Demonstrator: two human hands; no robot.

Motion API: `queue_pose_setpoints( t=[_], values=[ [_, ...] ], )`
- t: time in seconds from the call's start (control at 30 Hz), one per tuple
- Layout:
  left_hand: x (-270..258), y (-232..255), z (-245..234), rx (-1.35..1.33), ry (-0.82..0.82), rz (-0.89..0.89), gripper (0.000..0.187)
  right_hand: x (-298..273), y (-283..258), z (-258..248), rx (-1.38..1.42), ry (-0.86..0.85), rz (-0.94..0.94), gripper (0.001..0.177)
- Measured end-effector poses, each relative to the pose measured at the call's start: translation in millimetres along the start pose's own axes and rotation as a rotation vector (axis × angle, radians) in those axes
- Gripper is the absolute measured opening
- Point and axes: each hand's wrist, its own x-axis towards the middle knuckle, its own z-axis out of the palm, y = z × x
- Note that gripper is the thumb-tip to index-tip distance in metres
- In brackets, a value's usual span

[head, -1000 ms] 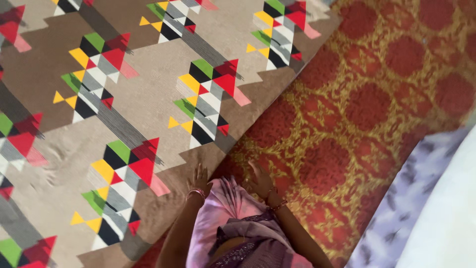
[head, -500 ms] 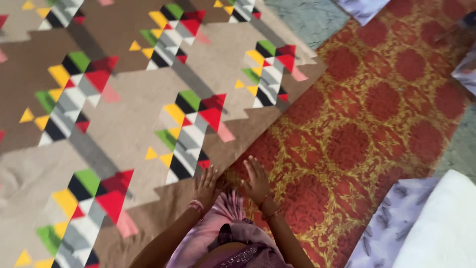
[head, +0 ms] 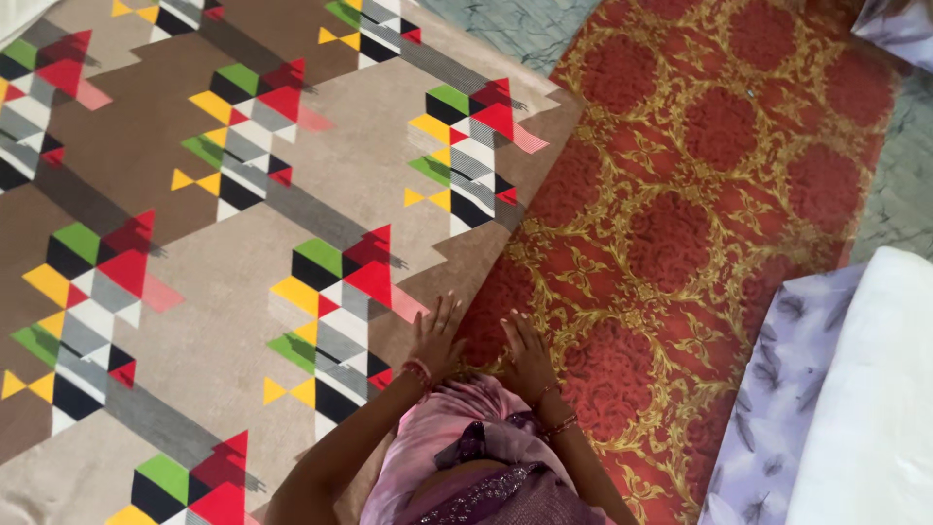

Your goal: The person folds a large patterned textile on a bed by hand. They repeatedly lift, fold, and smooth the fabric, working from one side to the other to create a compact stack.

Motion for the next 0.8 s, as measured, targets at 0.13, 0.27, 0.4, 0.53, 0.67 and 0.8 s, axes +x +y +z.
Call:
queue_pose_setpoints(
  t=[0.13,0.27,0.4,0.53,0.67,0.8],
  values=[
    [75,43,8,-0.13,0.123,-0.049,0.084,24,53,-10,0.118,-0.012,-0.061,0.074],
    [131,87,20,-0.257,0.097,-0.13,0.09,59,111,-26,0.16,-0.032,-0.127,0.078],
    [164,128,37,-0.294,0.134,-0.234,0.088,88,167,-59,0.251,-0.077,-0.078,0.076],
    [194,149,59,-0.411,0.309,-0.338,0.091,126,217,-93,0.22,-0.108,-0.254,0.076],
    [197,158,90,-0.546,0.412,-0.502,0.091,153,243,-106,0.31,-0.107,-0.29,0.073],
    [227,152,108,-0.509,0.548,-0.533,0.091,192,254,-117,0.421,-0.11,-0.372,0.075]
  ],
)
